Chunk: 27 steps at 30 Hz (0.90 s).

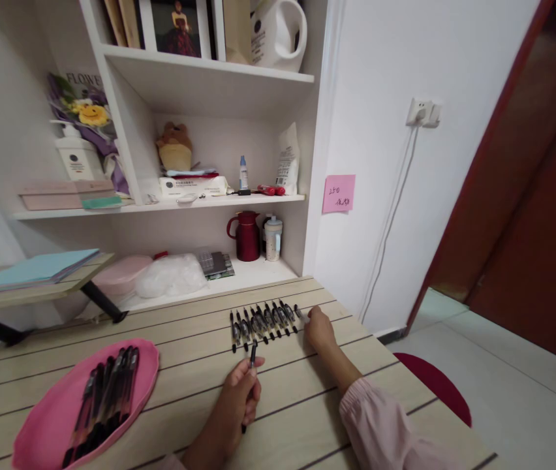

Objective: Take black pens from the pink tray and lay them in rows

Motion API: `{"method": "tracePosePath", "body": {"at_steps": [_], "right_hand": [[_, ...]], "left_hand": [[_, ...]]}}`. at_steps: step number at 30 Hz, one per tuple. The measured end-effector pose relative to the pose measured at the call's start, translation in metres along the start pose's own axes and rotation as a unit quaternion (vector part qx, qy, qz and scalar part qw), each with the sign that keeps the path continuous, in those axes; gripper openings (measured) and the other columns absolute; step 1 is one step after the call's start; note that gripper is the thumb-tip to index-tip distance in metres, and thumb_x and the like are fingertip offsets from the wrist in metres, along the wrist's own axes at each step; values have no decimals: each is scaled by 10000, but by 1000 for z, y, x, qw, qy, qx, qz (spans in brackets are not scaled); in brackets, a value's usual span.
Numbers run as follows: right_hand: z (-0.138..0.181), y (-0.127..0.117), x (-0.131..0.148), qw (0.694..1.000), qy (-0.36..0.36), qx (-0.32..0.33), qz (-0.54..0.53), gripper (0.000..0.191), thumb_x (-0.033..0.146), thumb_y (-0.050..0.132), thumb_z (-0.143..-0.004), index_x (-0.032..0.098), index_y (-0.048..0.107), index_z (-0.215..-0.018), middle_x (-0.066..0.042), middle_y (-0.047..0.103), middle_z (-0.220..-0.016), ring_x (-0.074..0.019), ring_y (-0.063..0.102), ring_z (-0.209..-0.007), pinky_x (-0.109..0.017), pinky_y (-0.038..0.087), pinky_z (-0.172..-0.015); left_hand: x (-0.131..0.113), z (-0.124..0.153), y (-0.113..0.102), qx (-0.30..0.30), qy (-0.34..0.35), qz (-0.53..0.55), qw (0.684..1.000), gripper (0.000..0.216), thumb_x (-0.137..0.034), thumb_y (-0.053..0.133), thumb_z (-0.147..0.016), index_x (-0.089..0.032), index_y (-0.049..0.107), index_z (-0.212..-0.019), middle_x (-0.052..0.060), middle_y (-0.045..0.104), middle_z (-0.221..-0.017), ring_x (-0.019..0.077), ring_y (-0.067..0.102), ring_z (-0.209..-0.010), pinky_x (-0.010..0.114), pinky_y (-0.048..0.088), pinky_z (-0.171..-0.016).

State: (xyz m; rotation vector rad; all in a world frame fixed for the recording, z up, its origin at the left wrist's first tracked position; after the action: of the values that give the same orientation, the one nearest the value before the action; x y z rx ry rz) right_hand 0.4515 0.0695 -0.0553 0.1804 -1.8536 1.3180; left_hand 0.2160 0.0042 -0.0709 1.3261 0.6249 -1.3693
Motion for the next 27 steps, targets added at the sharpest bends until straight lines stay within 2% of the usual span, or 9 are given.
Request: {"method": "tracePosePath", "body": {"at_steps": [4, 9, 11, 14, 16, 27], "right_hand": [[11, -6, 5, 997, -3, 22, -79, 238, 102, 504, -687, 135, 618, -893, -118, 673, -828, -227, 618, -828, -270, 407, -667], [35, 17, 36, 968, -25, 112, -223, 216, 279, 516, -727, 170, 635, -871, -22, 658, -694, -124, 571, -549, -216, 383, -477], [48, 27, 48, 923, -23, 166, -347, 238, 342, 578, -689, 166, 629, -841, -11, 644, -684, -89, 512, -479, -198, 343, -425], [64, 34, 61, 828, -12, 239, -508, 262, 362, 679, -595, 158, 621, -749, 14, 604, -604, -53, 430, -420, -177, 274, -384], [70, 32, 66, 805, -12, 255, -535, 263, 350, 712, -560, 158, 617, -714, 32, 578, -559, -45, 418, -411, -170, 259, -382], [74, 21, 65, 828, -34, 259, -496, 241, 336, 709, -564, 158, 616, -697, 65, 526, -486, -37, 399, -380, -170, 240, -377]], "left_hand": [[0, 1, 3, 10, -15, -24, 1000, 564, -484, 598, -675, -170, 457, -1123, -102, 450, -465, 18, 190, -287, 157, 114, -301], [0, 5, 8, 32, 16, -43, 998, 508, -453, 550, -722, -158, 458, -1125, -97, 459, -477, 13, 192, -280, 150, 122, -292], [2, 5, 8, 39, 28, -53, 997, 502, -455, 534, -733, -152, 460, -1126, -94, 467, -473, 17, 219, -267, 150, 138, -284], [5, 2, 6, 41, 30, -63, 997, 520, -469, 524, -734, -146, 459, -1136, -88, 484, -467, 31, 270, -251, 154, 172, -270], [7, -1, 5, 46, 23, -63, 997, 546, -479, 526, -727, -140, 454, -1149, -89, 489, -458, 35, 275, -239, 160, 182, -262], [8, -5, 6, 57, 9, -57, 997, 597, -500, 532, -703, -121, 436, -1154, -102, 480, -420, 29, 228, -210, 161, 138, -246]]}}
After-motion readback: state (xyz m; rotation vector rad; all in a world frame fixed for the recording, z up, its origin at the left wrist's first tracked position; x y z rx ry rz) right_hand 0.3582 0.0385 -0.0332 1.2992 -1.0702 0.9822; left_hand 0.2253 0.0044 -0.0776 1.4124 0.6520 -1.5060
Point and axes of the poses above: each hand's wrist, its own z-axis away from the middle knuckle, its own y-axis out of the palm, x = y × z, the point moved 3 cm from there along -z, towards the middle knuckle
